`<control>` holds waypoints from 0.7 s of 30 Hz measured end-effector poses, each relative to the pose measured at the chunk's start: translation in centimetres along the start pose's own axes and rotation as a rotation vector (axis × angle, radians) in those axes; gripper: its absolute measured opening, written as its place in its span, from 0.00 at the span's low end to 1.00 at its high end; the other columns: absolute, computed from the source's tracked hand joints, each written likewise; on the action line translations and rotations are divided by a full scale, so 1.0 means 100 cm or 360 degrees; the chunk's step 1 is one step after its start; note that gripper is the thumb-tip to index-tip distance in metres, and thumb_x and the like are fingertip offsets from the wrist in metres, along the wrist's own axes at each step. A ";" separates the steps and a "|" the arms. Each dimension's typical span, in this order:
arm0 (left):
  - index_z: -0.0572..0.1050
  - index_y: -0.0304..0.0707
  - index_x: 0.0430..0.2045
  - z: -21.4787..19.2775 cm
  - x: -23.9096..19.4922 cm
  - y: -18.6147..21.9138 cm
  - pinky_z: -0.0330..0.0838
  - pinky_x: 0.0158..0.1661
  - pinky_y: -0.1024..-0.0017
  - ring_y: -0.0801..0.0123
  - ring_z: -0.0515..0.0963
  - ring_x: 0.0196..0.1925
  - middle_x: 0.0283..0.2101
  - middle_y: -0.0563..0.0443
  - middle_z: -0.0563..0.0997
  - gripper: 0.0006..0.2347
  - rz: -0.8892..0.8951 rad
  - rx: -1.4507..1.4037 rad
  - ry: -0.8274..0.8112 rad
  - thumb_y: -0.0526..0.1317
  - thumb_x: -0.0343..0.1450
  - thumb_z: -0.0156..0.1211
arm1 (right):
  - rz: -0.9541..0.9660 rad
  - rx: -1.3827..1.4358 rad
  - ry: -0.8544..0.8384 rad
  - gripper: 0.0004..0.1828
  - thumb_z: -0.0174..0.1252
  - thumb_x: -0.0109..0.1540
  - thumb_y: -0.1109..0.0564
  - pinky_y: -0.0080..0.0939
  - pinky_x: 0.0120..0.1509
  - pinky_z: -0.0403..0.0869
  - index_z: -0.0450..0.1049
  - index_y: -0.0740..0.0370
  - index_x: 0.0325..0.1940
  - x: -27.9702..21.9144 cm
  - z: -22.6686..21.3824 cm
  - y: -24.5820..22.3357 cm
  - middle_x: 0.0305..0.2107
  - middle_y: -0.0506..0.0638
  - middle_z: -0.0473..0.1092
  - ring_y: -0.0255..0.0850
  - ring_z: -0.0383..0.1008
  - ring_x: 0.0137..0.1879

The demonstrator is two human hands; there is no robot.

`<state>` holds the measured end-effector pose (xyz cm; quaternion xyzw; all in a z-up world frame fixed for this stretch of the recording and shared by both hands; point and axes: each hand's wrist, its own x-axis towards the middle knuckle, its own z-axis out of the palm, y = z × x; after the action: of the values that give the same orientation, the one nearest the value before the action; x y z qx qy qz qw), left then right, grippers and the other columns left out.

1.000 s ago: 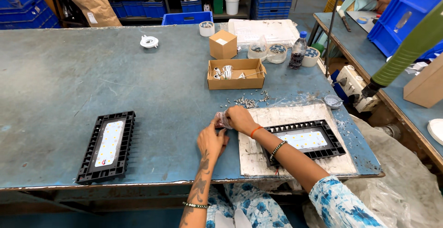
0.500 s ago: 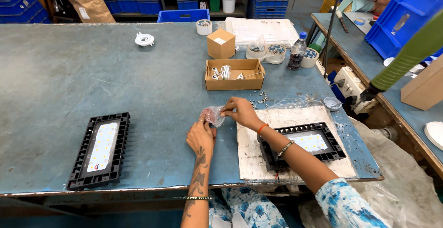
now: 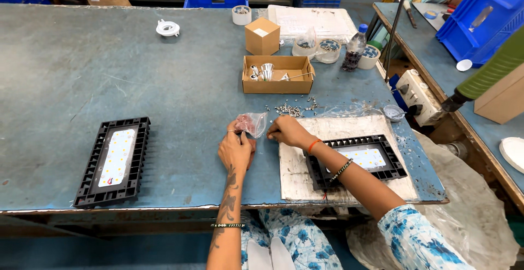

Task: The person assembles LED light fixtures by placing small metal components onto the LED board and securing them with a green electric screwdriver. They handle multiple fixtures sequentially, moving completed units aside and retrieving new ones from the table.

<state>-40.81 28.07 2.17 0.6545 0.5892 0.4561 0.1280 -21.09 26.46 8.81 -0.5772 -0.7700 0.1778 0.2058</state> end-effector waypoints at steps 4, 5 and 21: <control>0.73 0.47 0.54 -0.002 -0.002 0.001 0.73 0.38 0.53 0.49 0.82 0.36 0.32 0.44 0.83 0.18 -0.0001 -0.0038 0.0012 0.41 0.69 0.63 | 0.0024 0.0001 -0.0005 0.08 0.63 0.57 0.62 0.42 0.39 0.77 0.85 0.59 0.38 -0.005 -0.009 -0.005 0.23 0.54 0.78 0.42 0.80 0.28; 0.73 0.48 0.54 -0.002 -0.002 0.000 0.73 0.38 0.53 0.50 0.83 0.36 0.32 0.44 0.83 0.18 -0.0006 -0.0048 0.0007 0.41 0.69 0.62 | 0.0020 -0.0013 0.0020 0.08 0.64 0.55 0.62 0.42 0.39 0.77 0.85 0.59 0.37 -0.006 -0.011 -0.007 0.23 0.55 0.78 0.42 0.80 0.28; 0.73 0.45 0.52 -0.003 -0.002 -0.001 0.73 0.38 0.53 0.48 0.82 0.37 0.32 0.44 0.83 0.16 -0.0034 -0.0097 0.0030 0.40 0.69 0.61 | 0.0075 0.0157 0.0219 0.06 0.67 0.57 0.60 0.38 0.35 0.77 0.84 0.63 0.36 -0.007 -0.040 -0.025 0.22 0.54 0.79 0.38 0.81 0.26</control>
<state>-41.04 27.79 2.16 0.6395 0.5832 0.4788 0.1472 -20.87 25.28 13.46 -0.5952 -0.7305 0.1801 0.2822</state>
